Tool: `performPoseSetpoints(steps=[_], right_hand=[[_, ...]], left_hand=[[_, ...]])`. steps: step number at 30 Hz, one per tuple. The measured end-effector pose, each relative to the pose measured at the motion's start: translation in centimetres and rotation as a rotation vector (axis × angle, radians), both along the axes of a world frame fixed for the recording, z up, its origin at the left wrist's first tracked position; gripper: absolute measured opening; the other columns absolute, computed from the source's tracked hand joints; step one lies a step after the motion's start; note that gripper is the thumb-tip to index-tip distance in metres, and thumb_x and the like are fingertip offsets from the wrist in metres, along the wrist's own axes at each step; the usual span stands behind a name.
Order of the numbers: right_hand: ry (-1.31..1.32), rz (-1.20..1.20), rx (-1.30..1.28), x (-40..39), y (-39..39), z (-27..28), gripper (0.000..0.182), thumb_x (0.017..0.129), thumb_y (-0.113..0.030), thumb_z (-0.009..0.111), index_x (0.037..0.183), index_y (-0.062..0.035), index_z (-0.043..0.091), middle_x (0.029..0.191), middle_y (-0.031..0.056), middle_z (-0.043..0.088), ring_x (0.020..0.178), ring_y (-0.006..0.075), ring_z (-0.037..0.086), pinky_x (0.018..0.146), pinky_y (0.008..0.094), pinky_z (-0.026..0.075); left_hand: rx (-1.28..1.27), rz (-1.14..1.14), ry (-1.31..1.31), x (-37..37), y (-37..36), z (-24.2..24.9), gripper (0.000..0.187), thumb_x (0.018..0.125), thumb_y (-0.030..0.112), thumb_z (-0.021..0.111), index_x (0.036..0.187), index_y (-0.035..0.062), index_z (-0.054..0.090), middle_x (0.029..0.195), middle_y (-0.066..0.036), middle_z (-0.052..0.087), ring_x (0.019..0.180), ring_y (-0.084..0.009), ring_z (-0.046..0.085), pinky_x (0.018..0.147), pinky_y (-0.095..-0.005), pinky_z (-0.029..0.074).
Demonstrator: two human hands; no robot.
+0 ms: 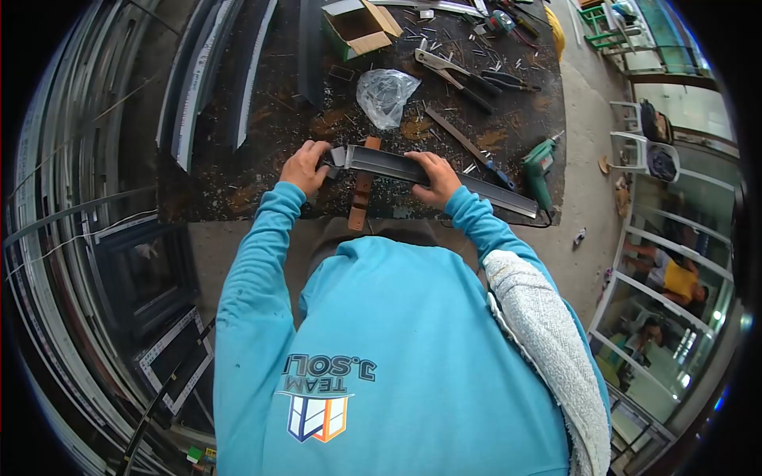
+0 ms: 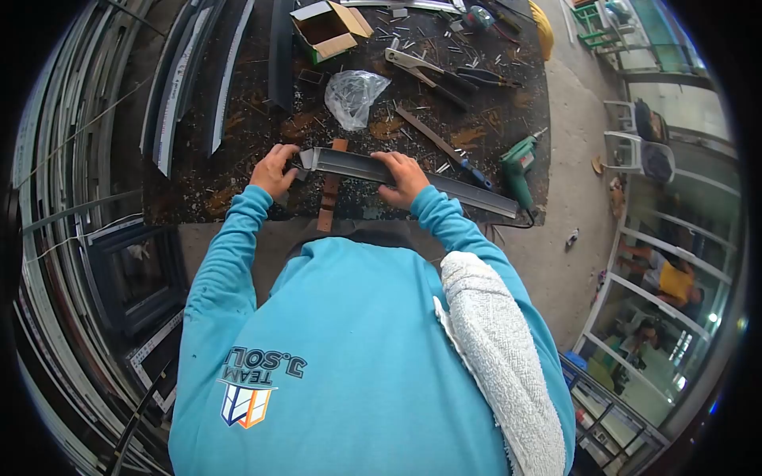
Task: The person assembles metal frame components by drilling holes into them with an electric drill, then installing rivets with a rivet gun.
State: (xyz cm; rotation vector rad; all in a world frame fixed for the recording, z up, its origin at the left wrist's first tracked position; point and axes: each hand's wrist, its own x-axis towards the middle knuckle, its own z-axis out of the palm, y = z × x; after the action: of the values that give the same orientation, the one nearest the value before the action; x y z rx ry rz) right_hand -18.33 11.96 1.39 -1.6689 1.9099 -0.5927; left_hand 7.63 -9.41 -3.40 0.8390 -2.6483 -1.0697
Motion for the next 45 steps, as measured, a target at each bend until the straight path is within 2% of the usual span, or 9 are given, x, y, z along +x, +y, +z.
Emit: performPoseSetpoints(steps=[3,9,11,15,18,21,23,27,45], right_hand=[[0.010,-0.006,0.031,0.2,0.0,0.3,0.068,0.070,-0.017,0.069,0.135,-0.0129,0.047,0.117,0.0160,0.056,0.111,0.0376,0.052,0.098,0.0457,0.041],[0.112,-0.048,-0.131,-1.8,1.1,1.6,0.066,0.071,-0.021,0.072,0.132,-0.0108,0.049,0.123,0.0162,0.055,0.118,0.0354,0.049,0.102,0.0462,0.038],[0.277,-0.284,-0.155,-6.1,3.3,3.2,0.066,0.071,-0.025,0.074,0.131,-0.0093,0.050,0.126,0.0170,0.054,0.121,0.0351,0.048,0.106,0.0459,0.035],[0.698,-0.892,0.163,-17.6,12.5,-1.0,0.074,0.070,-0.032,0.076,0.134,-0.0083,0.047,0.138,0.0220,0.041,0.127,0.0390,0.040,0.108,0.0457,0.033],[0.667,-0.853,0.226,-19.9,15.2,-2.7,0.077,0.068,-0.035,0.077,0.134,-0.0089,0.046,0.140,0.0232,0.035,0.128,0.0393,0.037,0.107,0.0461,0.033],[0.449,-0.345,-0.205,-12.9,7.9,3.8,0.065,0.072,-0.028,0.076,0.128,-0.0072,0.052,0.125,0.0192,0.052,0.121,0.0378,0.046,0.104,0.0449,0.036],[0.056,-0.047,-0.064,-8.5,5.0,4.4,0.062,0.074,-0.025,0.075,0.130,-0.0081,0.052,0.120,0.0196,0.056,0.113,0.0377,0.054,0.099,0.0432,0.043],[0.085,0.222,0.193,-6.1,3.9,1.2,0.091,0.073,-0.014,0.073,0.151,-0.0191,0.027,0.110,0.0159,0.055,0.101,0.0355,0.057,0.089,0.0441,0.049],[-0.136,0.188,0.336,-9.2,6.4,1.0,0.093,0.070,-0.007,0.074,0.150,-0.0277,0.030,0.105,0.0141,0.056,0.096,0.0345,0.061,0.088,0.0440,0.053]], left_hand=[[-0.033,-0.046,0.021,1.2,-0.6,-3.2,0.043,0.077,0.005,0.067,0.117,0.0105,0.053,0.105,-0.012,0.057,0.087,-0.0336,0.063,0.075,-0.0412,0.053],[-0.083,-0.025,0.130,0.2,0.9,1.4,0.021,0.078,0.008,0.066,0.096,0.0083,0.056,0.087,-0.012,0.060,0.095,-0.0337,0.060,0.080,-0.0419,0.050],[-0.075,-0.104,0.005,0.9,0.3,-0.7,0.021,0.078,0.009,0.067,0.097,0.0086,0.057,0.088,-0.012,0.060,0.095,-0.0330,0.061,0.080,-0.0417,0.050],[0.127,0.213,0.067,3.5,0.8,-0.5,0.011,0.080,0.007,0.062,0.090,0.0083,0.060,0.085,-0.013,0.059,0.087,-0.0319,0.061,0.073,-0.0430,0.049],[0.094,0.314,0.240,1.0,4.6,4.6,0.011,0.077,0.001,0.064,0.086,0.0056,0.059,0.081,-0.013,0.058,0.078,-0.0290,0.060,0.071,-0.0380,0.048],[0.067,0.122,0.283,-2.1,10.2,7.2,0.015,0.073,0.001,0.067,0.085,0.0063,0.061,0.087,-0.012,0.059,0.085,-0.0313,0.057,0.079,-0.0407,0.047],[-0.105,0.167,0.273,-3.5,13.3,6.3,0.018,0.070,0.001,0.070,0.086,0.0067,0.062,0.100,-0.012,0.058,0.096,-0.0337,0.055,0.086,-0.0449,0.044],[-0.141,0.484,0.027,-4.7,16.5,0.9,0.019,0.073,0.002,0.068,0.090,0.0078,0.062,0.122,-0.018,0.052,0.109,-0.0397,0.052,0.093,-0.0483,0.043],[-0.296,0.487,-0.086,-5.7,17.7,0.3,0.020,0.077,-0.001,0.066,0.095,0.0054,0.059,0.128,-0.016,0.051,0.111,-0.0392,0.053,0.093,-0.0473,0.045]])
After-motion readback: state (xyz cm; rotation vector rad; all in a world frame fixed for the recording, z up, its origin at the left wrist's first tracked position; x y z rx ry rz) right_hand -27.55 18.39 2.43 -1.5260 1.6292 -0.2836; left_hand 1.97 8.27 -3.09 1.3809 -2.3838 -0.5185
